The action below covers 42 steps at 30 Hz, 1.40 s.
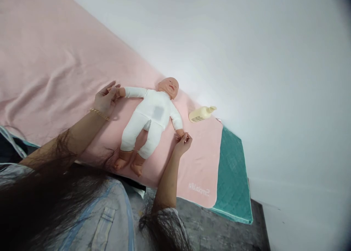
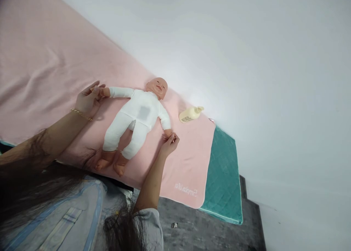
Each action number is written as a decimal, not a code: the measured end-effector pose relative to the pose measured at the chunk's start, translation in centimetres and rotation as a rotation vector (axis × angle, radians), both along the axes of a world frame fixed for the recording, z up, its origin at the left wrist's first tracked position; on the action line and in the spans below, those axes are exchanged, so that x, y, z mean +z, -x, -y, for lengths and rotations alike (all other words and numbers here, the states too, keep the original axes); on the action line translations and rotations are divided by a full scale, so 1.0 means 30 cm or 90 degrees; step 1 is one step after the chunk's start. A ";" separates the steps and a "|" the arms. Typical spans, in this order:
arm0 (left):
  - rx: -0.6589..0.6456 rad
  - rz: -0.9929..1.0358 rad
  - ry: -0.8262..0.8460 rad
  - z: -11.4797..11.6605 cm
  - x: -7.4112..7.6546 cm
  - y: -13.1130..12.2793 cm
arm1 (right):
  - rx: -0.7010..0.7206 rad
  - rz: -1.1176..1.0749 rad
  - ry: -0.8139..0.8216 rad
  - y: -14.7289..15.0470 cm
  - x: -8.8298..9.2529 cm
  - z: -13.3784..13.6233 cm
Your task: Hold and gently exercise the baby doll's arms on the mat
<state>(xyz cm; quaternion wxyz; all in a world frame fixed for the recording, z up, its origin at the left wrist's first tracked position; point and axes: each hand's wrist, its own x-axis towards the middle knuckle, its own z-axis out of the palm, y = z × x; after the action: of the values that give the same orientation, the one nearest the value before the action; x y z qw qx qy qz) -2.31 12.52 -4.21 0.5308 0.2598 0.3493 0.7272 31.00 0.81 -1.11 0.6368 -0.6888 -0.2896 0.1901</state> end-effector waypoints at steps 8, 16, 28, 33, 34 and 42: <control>0.027 0.016 -0.014 -0.020 -0.047 0.007 | -0.003 -0.003 -0.024 0.001 0.009 0.000; 0.017 -0.013 -0.036 0.009 0.004 -0.003 | -0.004 -0.019 -0.016 0.011 -0.001 -0.004; 0.007 -0.007 -0.004 -0.006 -0.009 0.012 | -0.001 0.001 -0.013 -0.002 0.004 -0.001; -0.008 -0.006 -0.028 0.008 -0.002 0.015 | 0.005 0.006 -0.007 0.004 0.009 -0.001; -0.010 -0.008 -0.034 0.011 0.001 0.013 | 0.004 0.007 -0.006 0.006 0.010 -0.001; -0.002 -0.027 -0.060 0.020 0.028 -0.013 | 0.014 -0.011 -0.006 0.009 0.004 0.000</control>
<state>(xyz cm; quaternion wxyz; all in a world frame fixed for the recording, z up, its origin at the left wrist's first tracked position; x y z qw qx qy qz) -1.92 11.91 -3.37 0.5118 0.3005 0.3251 0.7362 30.72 0.80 -1.00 0.6403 -0.6811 -0.2922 0.2015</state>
